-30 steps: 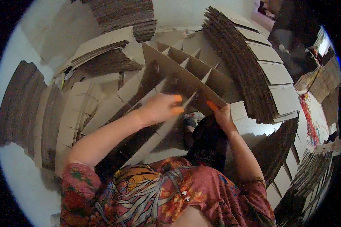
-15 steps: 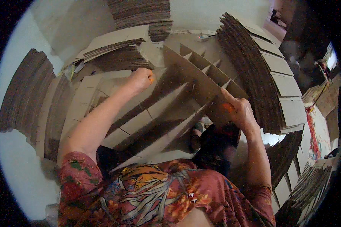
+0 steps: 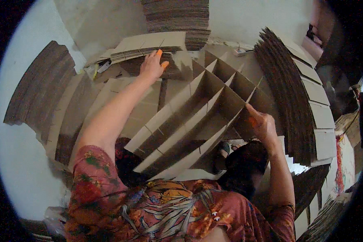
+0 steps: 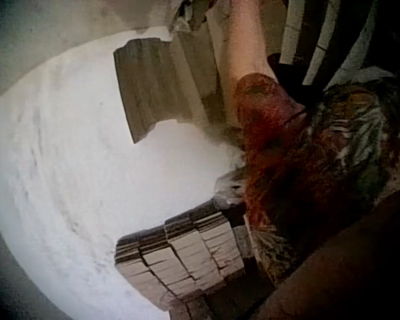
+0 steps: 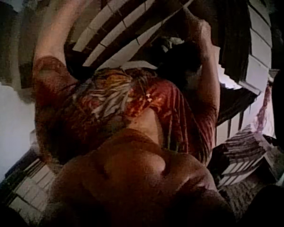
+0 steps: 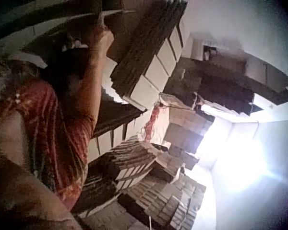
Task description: The person sits on the floor and repeatedly folds pre-cut cardboard sheets into multi-compartment dividers, then stacks the finished pieces. The task involves handling flat cardboard, folding along scored lines, and stacking the resulting dividers.
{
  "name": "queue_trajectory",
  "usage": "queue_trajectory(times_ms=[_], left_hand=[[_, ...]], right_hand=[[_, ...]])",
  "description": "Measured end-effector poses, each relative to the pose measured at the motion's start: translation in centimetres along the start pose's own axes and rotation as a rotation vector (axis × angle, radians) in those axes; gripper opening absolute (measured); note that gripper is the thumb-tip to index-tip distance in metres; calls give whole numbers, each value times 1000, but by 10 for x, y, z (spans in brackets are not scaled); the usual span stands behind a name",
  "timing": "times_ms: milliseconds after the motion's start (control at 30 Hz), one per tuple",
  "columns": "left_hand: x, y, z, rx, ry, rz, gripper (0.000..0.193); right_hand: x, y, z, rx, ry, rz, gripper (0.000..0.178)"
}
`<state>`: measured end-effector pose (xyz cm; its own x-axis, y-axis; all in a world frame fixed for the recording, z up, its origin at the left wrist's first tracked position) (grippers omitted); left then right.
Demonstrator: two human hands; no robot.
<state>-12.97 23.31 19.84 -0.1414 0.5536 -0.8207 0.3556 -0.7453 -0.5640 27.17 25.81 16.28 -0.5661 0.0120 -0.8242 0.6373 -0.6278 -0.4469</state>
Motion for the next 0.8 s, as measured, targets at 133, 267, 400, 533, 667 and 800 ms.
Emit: queue_trajectory(times_ms=[133, 267, 400, 533, 667, 800], left_hand=[[11, -36, -6, -22, -21, 66, 64], [34, -61, -10, -57, -150, 105, 66], [47, -69, -10, 36, -206, 65, 52], [48, -90, 1, 5, -119, 151, 28], [30, -85, 26, 48, 140, 17, 16], [12, -87, 36, 7, 323, -27, 16]], right_hand=[[20, -5, -23, -10, 60, 1, 51], [14, -14, -26, 23, 66, -47, 51], [18, -18, -29, 84, 64, -19, 51], [18, -16, -34, -27, 89, -83, 53], [6, -16, -23, 30, 92, -210, 47], [-23, -18, 8, -8, 21, -413, 42]])
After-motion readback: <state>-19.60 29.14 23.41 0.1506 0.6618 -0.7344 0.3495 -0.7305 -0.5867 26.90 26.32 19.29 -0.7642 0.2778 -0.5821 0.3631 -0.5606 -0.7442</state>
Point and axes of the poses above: each hand's wrist, its own y-axis away from the middle knuckle, its own x-axis out of the palm, z = x × y, the point moved 8 cm from there along -y, towards the middle knuckle, and after that the axes turned 3 degrees about -z, right-handed, at the moved point
